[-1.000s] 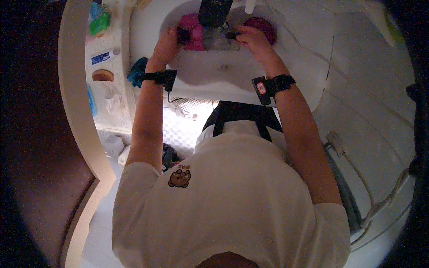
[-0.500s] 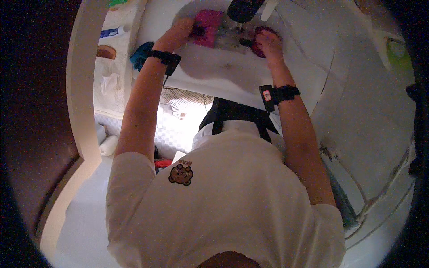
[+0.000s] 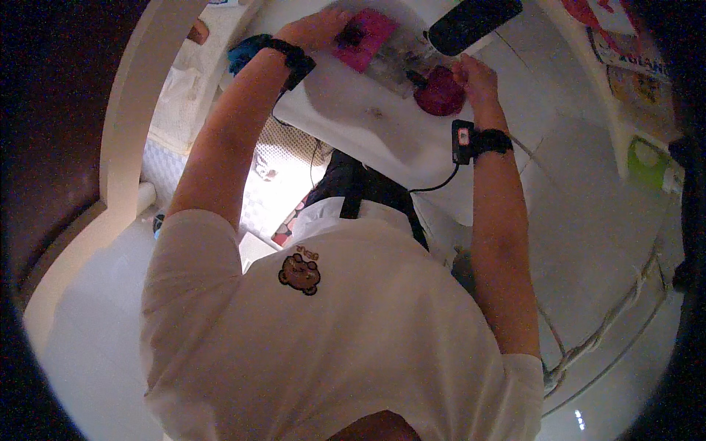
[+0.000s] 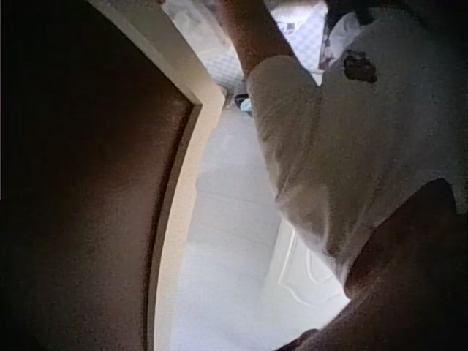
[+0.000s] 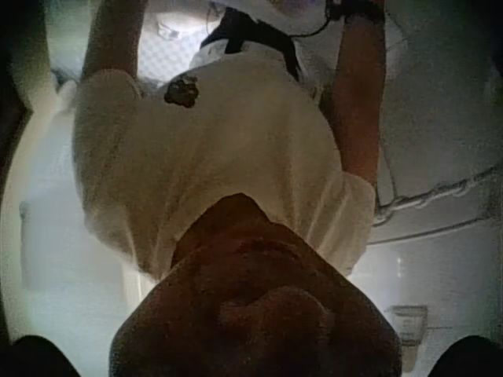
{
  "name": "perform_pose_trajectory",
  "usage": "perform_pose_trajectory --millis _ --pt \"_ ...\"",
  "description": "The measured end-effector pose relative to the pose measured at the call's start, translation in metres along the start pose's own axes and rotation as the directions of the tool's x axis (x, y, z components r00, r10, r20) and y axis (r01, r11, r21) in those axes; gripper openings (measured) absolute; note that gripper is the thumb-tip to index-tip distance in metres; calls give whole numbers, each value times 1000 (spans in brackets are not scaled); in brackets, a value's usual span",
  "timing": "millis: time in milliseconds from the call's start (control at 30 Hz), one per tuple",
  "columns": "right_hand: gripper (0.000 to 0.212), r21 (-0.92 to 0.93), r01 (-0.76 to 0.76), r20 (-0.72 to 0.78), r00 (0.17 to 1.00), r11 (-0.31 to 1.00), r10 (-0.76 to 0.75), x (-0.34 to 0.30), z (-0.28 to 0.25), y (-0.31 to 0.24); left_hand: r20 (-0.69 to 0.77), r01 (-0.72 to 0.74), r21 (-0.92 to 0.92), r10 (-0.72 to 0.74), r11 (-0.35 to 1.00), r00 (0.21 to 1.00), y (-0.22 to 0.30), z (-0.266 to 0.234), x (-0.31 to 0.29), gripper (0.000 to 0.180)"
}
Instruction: The person washes a pink blender jar and its lid under a running tap in a bathroom sink, then wipes a vacuum cleaner hose with a blue cloth.
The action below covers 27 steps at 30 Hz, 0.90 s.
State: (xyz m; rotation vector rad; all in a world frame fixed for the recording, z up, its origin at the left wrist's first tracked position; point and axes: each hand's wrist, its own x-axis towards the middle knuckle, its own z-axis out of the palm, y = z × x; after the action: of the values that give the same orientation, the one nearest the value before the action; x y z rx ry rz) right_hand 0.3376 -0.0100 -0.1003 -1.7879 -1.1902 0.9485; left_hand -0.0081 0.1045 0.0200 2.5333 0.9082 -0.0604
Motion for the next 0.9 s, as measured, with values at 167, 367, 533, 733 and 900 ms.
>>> perform_pose_trajectory --millis 167,367,533,733,900 --pt "20 -850 148 14 965 505 -261 12 -6 13 27 56 -2 -56 998 998 9 -7 -7 46" --pt "22 -527 131 -1 988 840 -155 37 -15 41 46 95 -6 -95 995 994 16 -16 -11 43" --pt "16 -573 -58 46 994 817 103 -16 5 39 50 107 -1 -107 994 993 18 -20 -12 41" --pt "44 571 -567 330 821 594 466 -90 66 15 74 116 23 -117 993 990 20 -30 -10 38" --pt "41 580 -476 326 879 661 348 -87 65 -14 103 124 36 -127 992 987 18 -29 -3 36"
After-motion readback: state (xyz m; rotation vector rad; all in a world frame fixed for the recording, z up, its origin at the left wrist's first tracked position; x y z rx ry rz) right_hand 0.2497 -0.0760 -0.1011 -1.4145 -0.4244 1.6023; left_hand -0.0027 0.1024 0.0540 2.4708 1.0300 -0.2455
